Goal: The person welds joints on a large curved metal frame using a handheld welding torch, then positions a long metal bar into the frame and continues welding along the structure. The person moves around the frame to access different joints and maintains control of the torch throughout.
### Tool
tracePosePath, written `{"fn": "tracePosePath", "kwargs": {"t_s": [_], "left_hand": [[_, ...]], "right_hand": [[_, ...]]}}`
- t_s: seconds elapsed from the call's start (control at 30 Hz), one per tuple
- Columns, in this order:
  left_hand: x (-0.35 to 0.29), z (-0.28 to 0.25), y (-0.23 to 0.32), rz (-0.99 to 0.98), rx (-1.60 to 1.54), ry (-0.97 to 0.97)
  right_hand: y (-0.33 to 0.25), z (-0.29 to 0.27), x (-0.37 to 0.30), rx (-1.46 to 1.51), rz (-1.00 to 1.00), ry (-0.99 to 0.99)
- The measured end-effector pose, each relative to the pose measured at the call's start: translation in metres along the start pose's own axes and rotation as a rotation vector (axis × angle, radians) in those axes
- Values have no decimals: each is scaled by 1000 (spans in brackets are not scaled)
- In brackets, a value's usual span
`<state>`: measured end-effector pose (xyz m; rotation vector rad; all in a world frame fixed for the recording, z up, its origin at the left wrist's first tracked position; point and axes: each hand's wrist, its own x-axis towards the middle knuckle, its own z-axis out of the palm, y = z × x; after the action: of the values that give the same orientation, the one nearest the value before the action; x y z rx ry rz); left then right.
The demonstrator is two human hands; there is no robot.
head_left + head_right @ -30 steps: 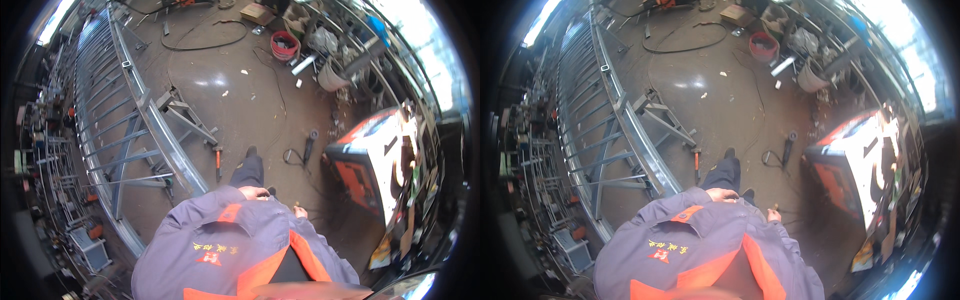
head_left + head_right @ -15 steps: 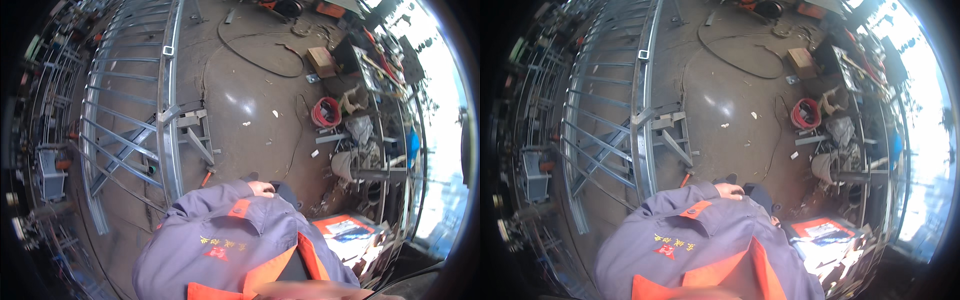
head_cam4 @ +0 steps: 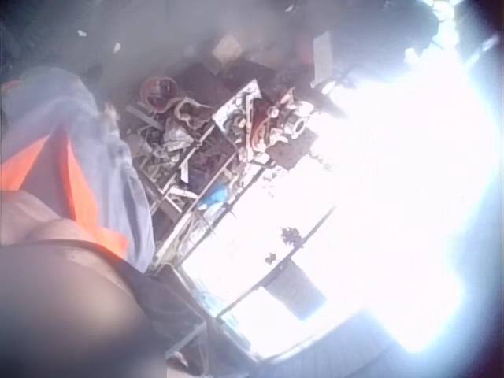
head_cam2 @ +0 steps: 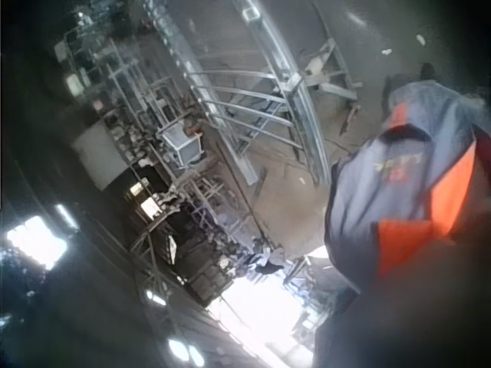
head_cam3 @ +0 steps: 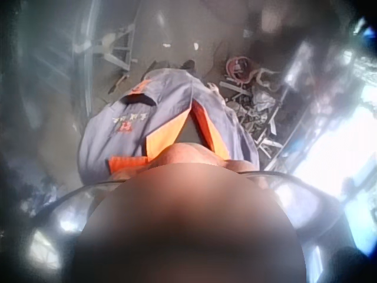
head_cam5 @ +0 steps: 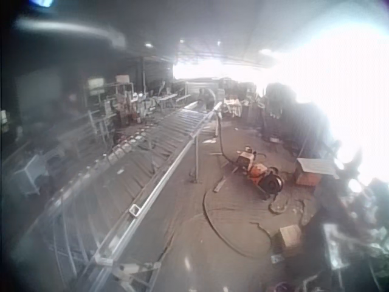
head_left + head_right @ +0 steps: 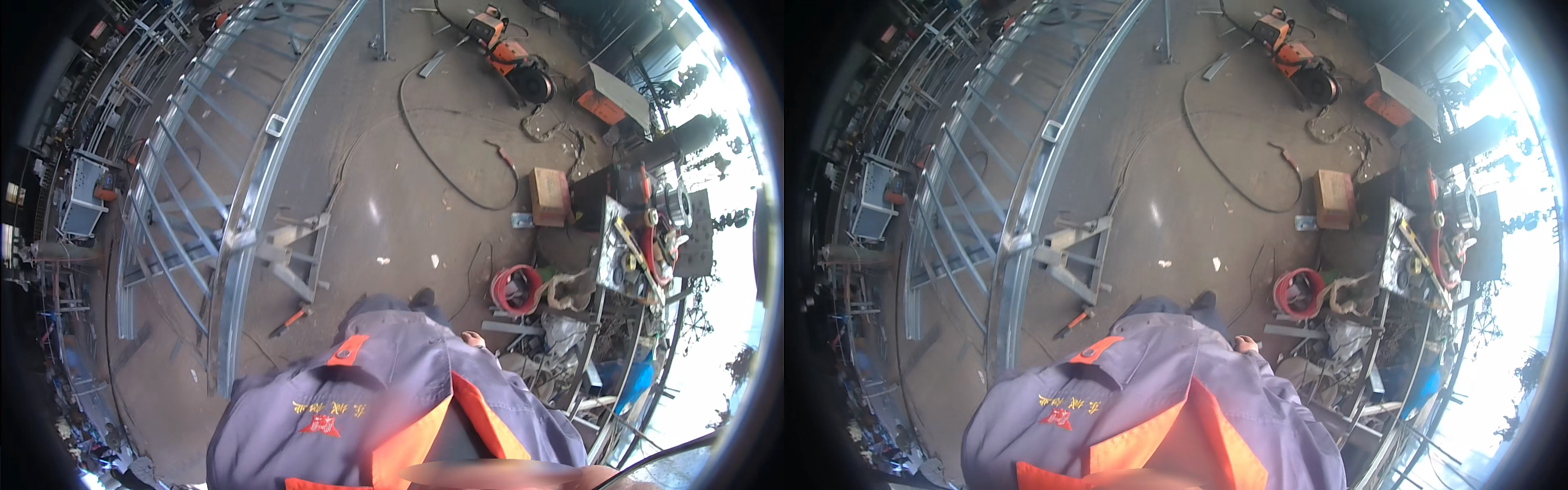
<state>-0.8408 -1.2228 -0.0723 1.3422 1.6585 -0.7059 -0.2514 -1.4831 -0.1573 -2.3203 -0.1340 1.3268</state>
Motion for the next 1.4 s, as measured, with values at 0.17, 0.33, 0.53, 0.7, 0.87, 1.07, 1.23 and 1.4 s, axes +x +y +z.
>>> {"fn": "tracePosePath", "kwargs": {"t_s": [0.17,0.33,0.53,0.7,0.87,1.07,1.23,1.4], "left_hand": [[-21,-22,61,-154,-166,-6],[11,-54,143,-194,-283,8],[94,-129,252,-210,-352,1],[152,-214,359,-130,-400,9],[182,-296,439,-92,-399,16],[217,-390,534,-154,-368,19],[249,-470,645,-223,-358,36],[269,-549,745,-260,-388,45]], "right_hand": [[-109,-78,42,108,128,-33],[-175,-126,120,111,169,34],[-272,-162,203,-347,154,74],[-404,-143,257,-231,95,39],[-516,-142,313,-141,71,11],[-615,-158,429,-226,108,-42],[-752,-174,555,-292,33,-104],[-963,-210,622,-92,118,-180]]}}
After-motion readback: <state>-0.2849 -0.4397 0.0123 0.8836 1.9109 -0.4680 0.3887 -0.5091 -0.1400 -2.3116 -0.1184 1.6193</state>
